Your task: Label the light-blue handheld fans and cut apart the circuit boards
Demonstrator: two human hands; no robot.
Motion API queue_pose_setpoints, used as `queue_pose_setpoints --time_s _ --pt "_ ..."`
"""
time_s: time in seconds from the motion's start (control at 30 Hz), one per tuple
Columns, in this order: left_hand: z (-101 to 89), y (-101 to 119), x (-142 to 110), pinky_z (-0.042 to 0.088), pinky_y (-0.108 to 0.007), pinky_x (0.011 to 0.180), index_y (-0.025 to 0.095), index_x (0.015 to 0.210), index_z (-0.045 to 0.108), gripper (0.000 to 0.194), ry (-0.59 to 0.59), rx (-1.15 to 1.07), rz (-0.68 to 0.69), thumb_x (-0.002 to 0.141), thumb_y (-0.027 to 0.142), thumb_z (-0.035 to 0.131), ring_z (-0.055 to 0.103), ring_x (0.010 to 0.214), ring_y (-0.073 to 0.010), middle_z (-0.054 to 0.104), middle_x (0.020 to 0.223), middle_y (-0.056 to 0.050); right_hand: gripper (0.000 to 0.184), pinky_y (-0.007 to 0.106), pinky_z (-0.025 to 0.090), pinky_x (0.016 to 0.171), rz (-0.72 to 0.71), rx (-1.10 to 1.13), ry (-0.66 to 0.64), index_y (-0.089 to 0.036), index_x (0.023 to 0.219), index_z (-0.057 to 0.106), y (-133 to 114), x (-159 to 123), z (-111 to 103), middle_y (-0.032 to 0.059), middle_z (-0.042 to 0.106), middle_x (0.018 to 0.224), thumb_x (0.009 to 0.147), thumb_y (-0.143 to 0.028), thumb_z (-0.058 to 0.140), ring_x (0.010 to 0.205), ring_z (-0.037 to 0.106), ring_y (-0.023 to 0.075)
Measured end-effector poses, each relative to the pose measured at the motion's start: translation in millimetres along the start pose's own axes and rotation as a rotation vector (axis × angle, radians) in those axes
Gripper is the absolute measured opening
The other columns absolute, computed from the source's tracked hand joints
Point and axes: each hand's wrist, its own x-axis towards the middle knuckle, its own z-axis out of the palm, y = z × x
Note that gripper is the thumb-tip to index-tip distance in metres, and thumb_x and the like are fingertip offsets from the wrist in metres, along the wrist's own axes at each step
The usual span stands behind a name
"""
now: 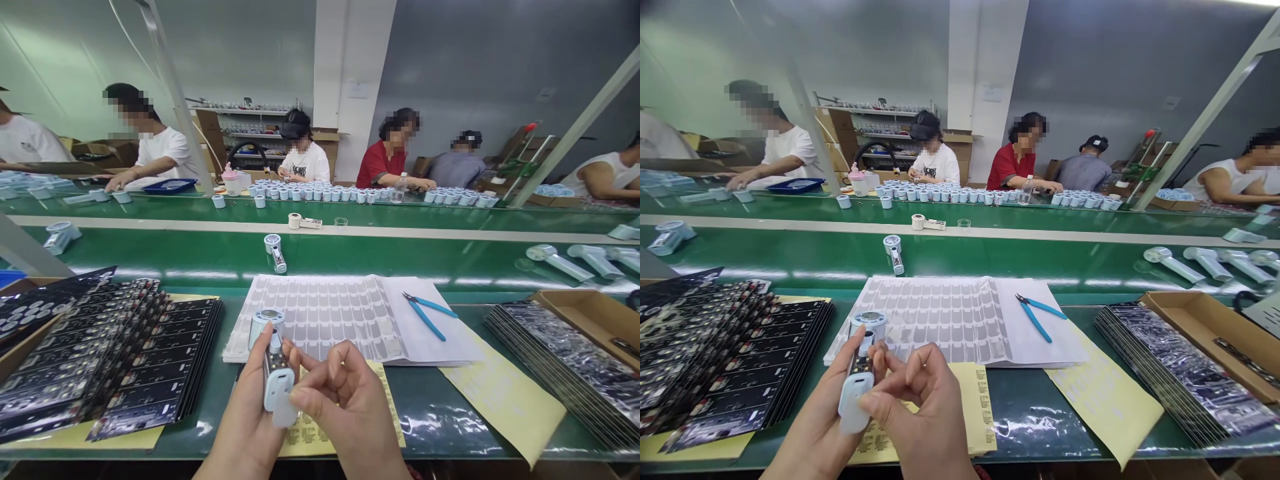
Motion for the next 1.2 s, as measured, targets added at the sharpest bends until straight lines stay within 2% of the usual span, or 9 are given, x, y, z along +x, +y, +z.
queue_pose_setpoints --time_s 0.07,0.17,0.4,0.83,0.93,1.03,1.1,1.13,1.2 --pt "1.1 1 -1 0.052 -0.014 0.043 0.012 0.079 0.055 0.022 0.007 0.002 -0.013 0.1 0.019 0.05 0.057 0.043 -0.0063 0.056 0.063 0.0 0.055 0.049 0.045 0.111 0.0 0.038 -0.011 -0.027 0.072 0.038 -1 0 1 -0.0035 0.076 0.065 0.063 -0.037 0.092 0.113 0.071 0.0285" --pt "2.4 0 -2 0.052 -0.014 0.042 0.013 0.078 0.054 0.022 0.004 0.003 0.003 0.1 0.018 0.049 0.055 0.043 -0.006 0.055 0.062 0.001 0.051 0.048 0.044 0.113 0.008 -0.061 -0.005 -0.027 0.073 0.038 -3 -1 2 -0.0029 0.077 0.068 0.067 -0.036 0.088 0.114 0.07 0.0268" --pt "0.6 0 1 0.053 -0.015 0.044 0.012 0.079 0.055 0.021 0.005 0.004 0.047 0.099 0.019 0.051 0.057 0.045 -0.0072 0.056 0.064 0.0 0.047 0.042 0.054 0.101 0.025 -0.126 0.033 -0.027 0.073 0.038 -3 -2 6 -0.0022 0.077 0.069 0.068 -0.027 0.084 0.119 0.068 0.0282" --pt "-0.2 -1 1 0.055 -0.016 0.047 0.011 0.082 0.056 0.019 0.012 -0.052 0.029 0.099 0.02 0.052 0.059 0.046 -0.0078 0.057 0.064 -0.001 0.042 0.036 0.056 0.097 0.013 -0.201 0.046 -0.027 0.072 0.037 -1 -2 9 -0.0027 0.077 0.071 0.071 -0.023 0.079 0.117 0.069 0.0262" --pt "-1.6 -3 3 0.055 -0.017 0.047 0.011 0.081 0.057 0.021 0.003 -0.081 0.014 0.099 0.023 0.053 0.06 0.046 -0.0087 0.058 0.064 -0.002 0.031 0.037 0.055 0.1 -0.135 -0.377 0.057 -0.027 0.075 0.044 9 -6 6 -0.0018 0.078 0.077 0.075 -0.022 0.075 0.115 0.07 0.0256" --pt "-1.7 -5 1 0.054 -0.016 0.044 0.013 0.077 0.056 0.024 0.009 -0.087 -0.022 0.099 0.024 0.052 0.06 0.045 -0.0103 0.057 0.06 -0.002 0.021 0.036 0.06 0.092 -0.471 -0.674 0.086 -0.028 0.096 0.058 23 -7 1 -0.0003 0.078 0.094 0.083 -0.026 0.074 0.108 0.073 0.025" --pt "-0.8 -6 -3 0.053 -0.015 0.042 0.013 0.079 0.057 0.023 0.023 -0.085 -0.041 0.099 0.022 0.051 0.06 0.044 -0.01 0.058 0.061 -0.003 0.046 0.035 0.065 0.079 -0.645 -0.812 0.118 -0.031 0.119 0.056 26 -5 -2 0.0025 0.074 0.109 0.08 -0.036 0.081 0.103 0.074 0.0261" --pt "-0.5 -5 -5 0.053 -0.015 0.042 0.012 0.083 0.058 0.022 0.027 -0.089 -0.051 0.1 0.021 0.049 0.059 0.043 -0.0092 0.059 0.064 -0.003 0.063 0.034 0.066 0.073 -0.655 -0.832 0.132 -0.033 0.128 0.052 24 -3 -5 0.0046 0.071 0.116 0.075 -0.041 0.085 0.1 0.075 0.0267" --pt "-1.5 -3 -8 0.053 -0.014 0.044 0.009 0.089 0.06 0.024 0.013 -0.109 -0.099 0.101 0.023 0.044 0.059 0.043 -0.0073 0.059 0.067 -0.003 0.081 0.032 0.066 0.062 -0.509 -0.768 0.139 -0.032 0.136 0.046 17 2 -11 0.0082 0.064 0.124 0.069 -0.05 0.087 0.092 0.075 0.0261"
